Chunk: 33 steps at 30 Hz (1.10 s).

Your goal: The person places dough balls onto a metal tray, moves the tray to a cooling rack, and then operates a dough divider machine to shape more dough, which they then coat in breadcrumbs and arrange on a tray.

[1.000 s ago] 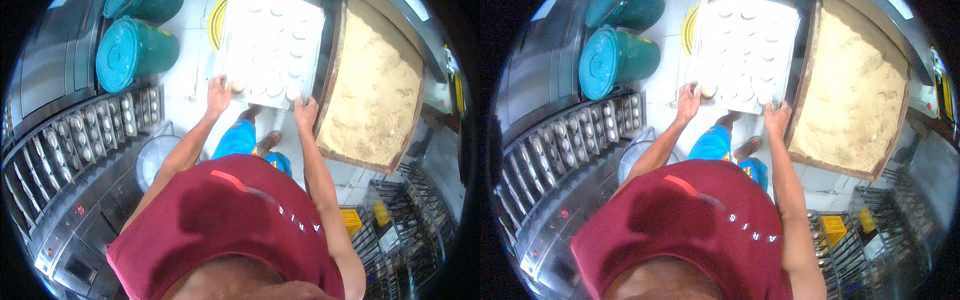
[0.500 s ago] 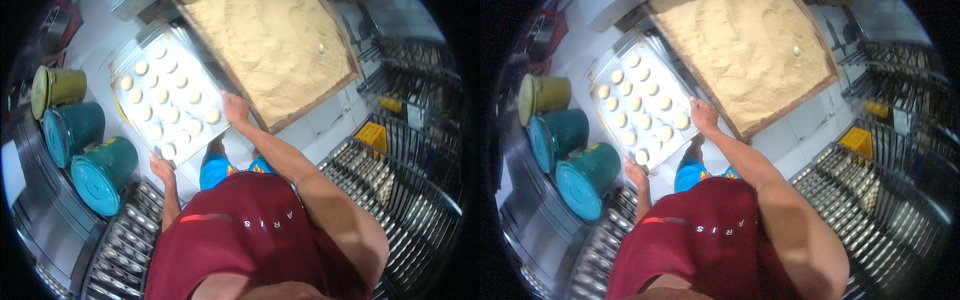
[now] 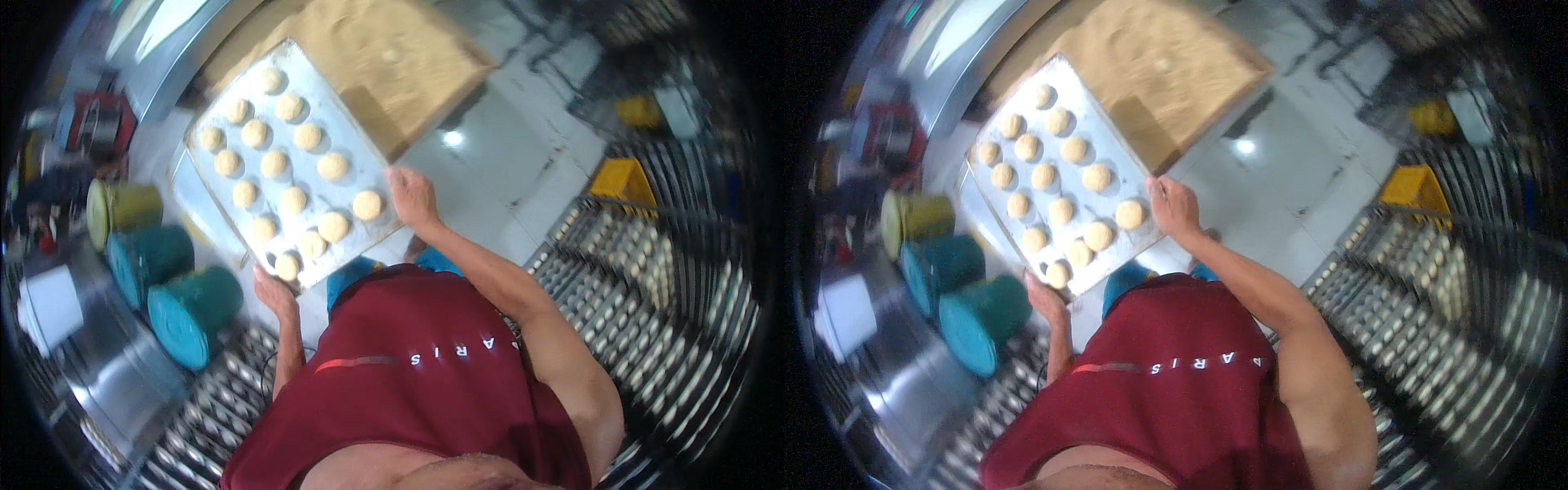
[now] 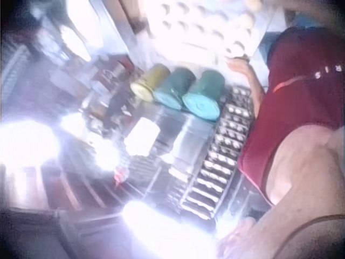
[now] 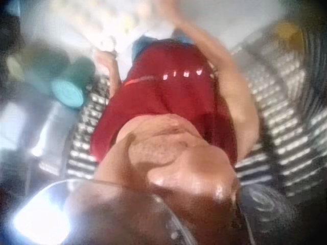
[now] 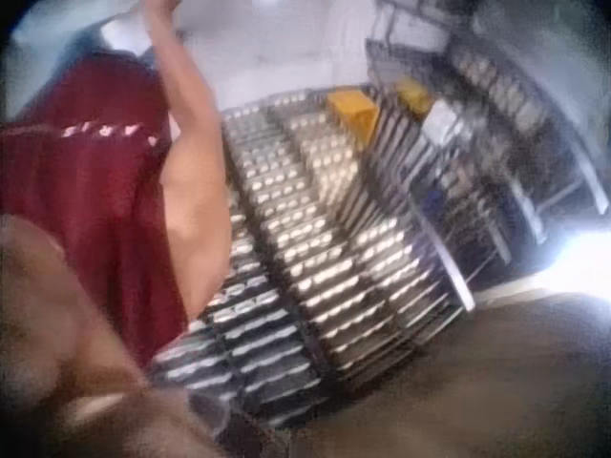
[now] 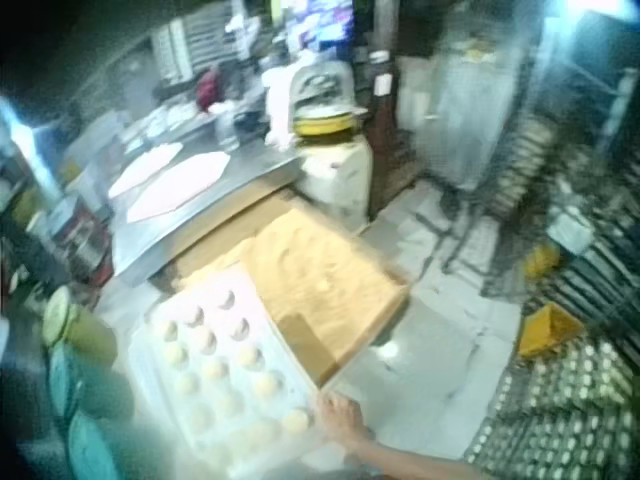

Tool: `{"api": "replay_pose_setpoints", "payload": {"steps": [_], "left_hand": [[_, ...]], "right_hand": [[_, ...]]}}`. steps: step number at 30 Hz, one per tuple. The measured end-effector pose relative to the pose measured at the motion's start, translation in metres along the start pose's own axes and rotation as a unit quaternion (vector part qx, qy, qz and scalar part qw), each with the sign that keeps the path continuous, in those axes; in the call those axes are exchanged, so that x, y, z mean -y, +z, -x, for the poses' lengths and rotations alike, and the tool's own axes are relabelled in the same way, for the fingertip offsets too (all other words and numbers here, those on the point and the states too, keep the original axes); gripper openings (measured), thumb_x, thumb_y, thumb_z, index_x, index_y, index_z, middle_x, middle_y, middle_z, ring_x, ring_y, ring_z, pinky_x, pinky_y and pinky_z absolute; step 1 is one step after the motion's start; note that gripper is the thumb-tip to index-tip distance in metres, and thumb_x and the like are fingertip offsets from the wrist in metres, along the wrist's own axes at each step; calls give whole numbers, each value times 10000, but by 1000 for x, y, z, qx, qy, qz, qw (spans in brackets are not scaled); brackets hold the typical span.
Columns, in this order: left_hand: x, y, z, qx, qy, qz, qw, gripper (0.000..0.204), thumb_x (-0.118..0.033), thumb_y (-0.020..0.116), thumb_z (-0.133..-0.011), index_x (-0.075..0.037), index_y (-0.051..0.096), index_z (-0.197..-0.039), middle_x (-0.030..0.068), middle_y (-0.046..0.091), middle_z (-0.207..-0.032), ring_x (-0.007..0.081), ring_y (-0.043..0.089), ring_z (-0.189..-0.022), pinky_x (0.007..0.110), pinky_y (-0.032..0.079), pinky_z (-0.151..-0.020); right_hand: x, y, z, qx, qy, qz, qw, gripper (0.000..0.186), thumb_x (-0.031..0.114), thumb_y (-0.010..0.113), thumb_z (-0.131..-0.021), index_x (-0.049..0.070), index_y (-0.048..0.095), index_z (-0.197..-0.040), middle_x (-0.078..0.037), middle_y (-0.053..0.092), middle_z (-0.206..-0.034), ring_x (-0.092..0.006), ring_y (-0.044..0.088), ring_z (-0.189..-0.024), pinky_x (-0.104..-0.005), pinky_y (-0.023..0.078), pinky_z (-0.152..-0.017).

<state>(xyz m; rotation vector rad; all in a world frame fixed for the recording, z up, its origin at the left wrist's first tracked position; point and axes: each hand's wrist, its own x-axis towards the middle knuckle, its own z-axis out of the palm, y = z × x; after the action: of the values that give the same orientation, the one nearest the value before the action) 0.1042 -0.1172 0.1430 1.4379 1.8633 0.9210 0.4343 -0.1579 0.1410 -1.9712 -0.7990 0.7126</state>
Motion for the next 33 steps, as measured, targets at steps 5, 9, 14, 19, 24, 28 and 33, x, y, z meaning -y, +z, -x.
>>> {"api": "replay_pose_setpoints", "payload": {"steps": [5,9,14,19,24,28,33], "left_hand": [[-3,12,46,87,9,74,993,523,-335,351,-1086,132,585,-1117,261,640,-1010,306,559,-903,425,443,-865],[-103,14,61,155,139,55,977,481,-321,363,-1087,97,577,-983,195,594,-865,254,518,-810,416,440,-768],[-127,79,63,289,132,63,946,430,-288,418,-1074,30,471,-790,89,423,-697,178,422,-687,349,398,-627],[-210,182,66,372,240,-14,896,460,-375,517,-1018,48,576,-848,199,582,-755,253,535,-708,422,448,-686],[-341,334,67,509,308,-69,801,543,-464,519,-993,61,626,-908,282,644,-841,365,638,-795,454,471,-746],[-381,434,71,518,387,-60,760,559,-487,524,-985,56,626,-902,288,638,-846,383,625,-771,458,467,-737],[-401,512,83,536,409,-112,730,526,-439,521,-1002,56,598,-841,282,602,-770,376,590,-702,464,449,-685]], "right_hand": [[-13,-91,55,-33,73,25,996,435,423,490,-991,30,643,-886,-236,660,-851,-469,611,-848,-535,472,-760],[14,-157,113,-135,53,37,989,388,343,461,-1003,8,623,-892,-247,656,-891,-464,608,-882,-531,473,-771],[-52,-185,145,-280,37,69,957,386,297,443,-1024,-25,585,-867,-271,613,-857,-468,583,-836,-491,451,-723],[-80,-249,145,-356,121,123,919,355,261,442,-1008,-30,631,-933,-279,648,-934,-482,601,-911,-503,467,-790],[-101,-295,99,-471,233,-85,847,391,268,457,-1011,-62,665,-1042,-263,674,-1026,-394,643,-941,-457,465,-873],[-112,-310,57,-474,264,-324,775,421,307,474,-1024,-61,646,-1134,-174,672,-1097,-262,619,-1010,-406,463,-926],[-156,-311,16,-459,226,-556,655,472,359,502,-1028,-46,595,-1252,-139,622,-1227,-221,578,-1119,-381,454,-986]]}}
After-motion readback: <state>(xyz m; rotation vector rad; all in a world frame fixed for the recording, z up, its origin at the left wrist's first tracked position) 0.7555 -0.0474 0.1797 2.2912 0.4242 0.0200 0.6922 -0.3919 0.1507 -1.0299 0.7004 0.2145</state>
